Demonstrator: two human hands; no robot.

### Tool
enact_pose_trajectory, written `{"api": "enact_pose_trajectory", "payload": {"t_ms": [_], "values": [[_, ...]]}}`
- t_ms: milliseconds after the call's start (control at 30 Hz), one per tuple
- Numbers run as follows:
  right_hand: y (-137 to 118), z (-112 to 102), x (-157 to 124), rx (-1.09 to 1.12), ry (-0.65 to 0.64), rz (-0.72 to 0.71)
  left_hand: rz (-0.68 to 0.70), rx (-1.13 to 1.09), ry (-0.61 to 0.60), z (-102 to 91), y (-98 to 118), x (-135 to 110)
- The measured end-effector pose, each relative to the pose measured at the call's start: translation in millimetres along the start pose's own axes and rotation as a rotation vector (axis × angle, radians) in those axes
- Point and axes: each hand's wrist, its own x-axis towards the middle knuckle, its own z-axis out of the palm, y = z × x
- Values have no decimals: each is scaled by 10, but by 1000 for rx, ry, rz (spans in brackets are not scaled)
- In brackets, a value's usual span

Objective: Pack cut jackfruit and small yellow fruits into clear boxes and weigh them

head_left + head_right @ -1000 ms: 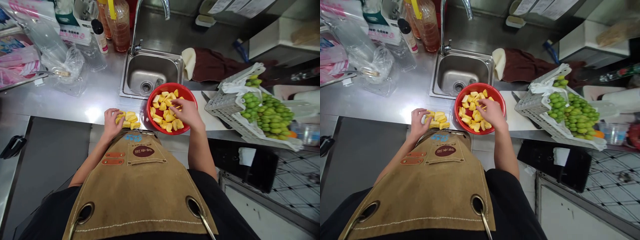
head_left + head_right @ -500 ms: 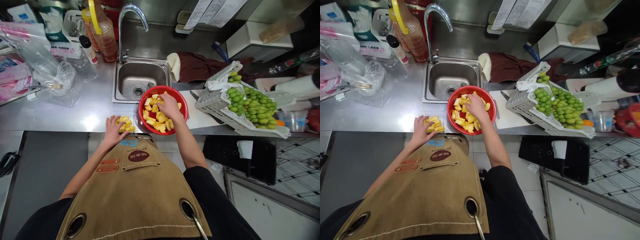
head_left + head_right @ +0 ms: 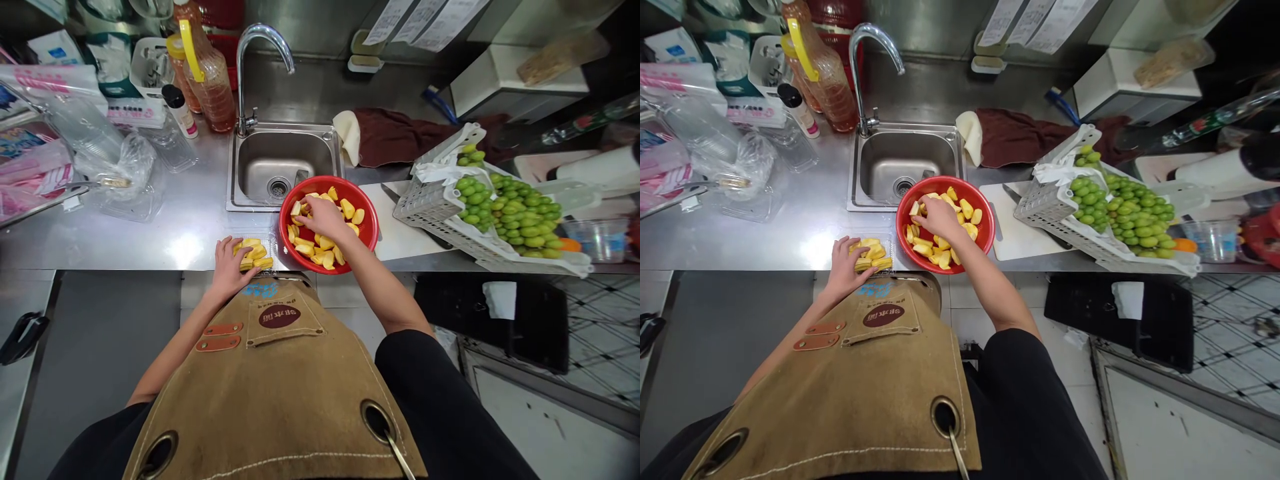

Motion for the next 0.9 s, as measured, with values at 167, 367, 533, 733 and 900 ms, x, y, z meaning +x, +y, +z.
{"api": "enact_pose_trajectory", "payload": {"t_ms": [167, 367, 533, 733, 900], "values": [[-97, 111, 128, 20, 26, 55, 18, 10, -16, 23, -31, 22], [-37, -18, 25, 16, 20, 77, 72, 26, 20, 61, -57, 17], [95, -323, -302, -196, -46, 221, 120, -1, 45, 79, -51, -3], [-96, -177, -214, -245, -110, -53, 111, -23, 105, 50, -39, 2], [-72, 27, 15, -357, -216, -244, 84, -42, 247, -15, -68, 26]]}}
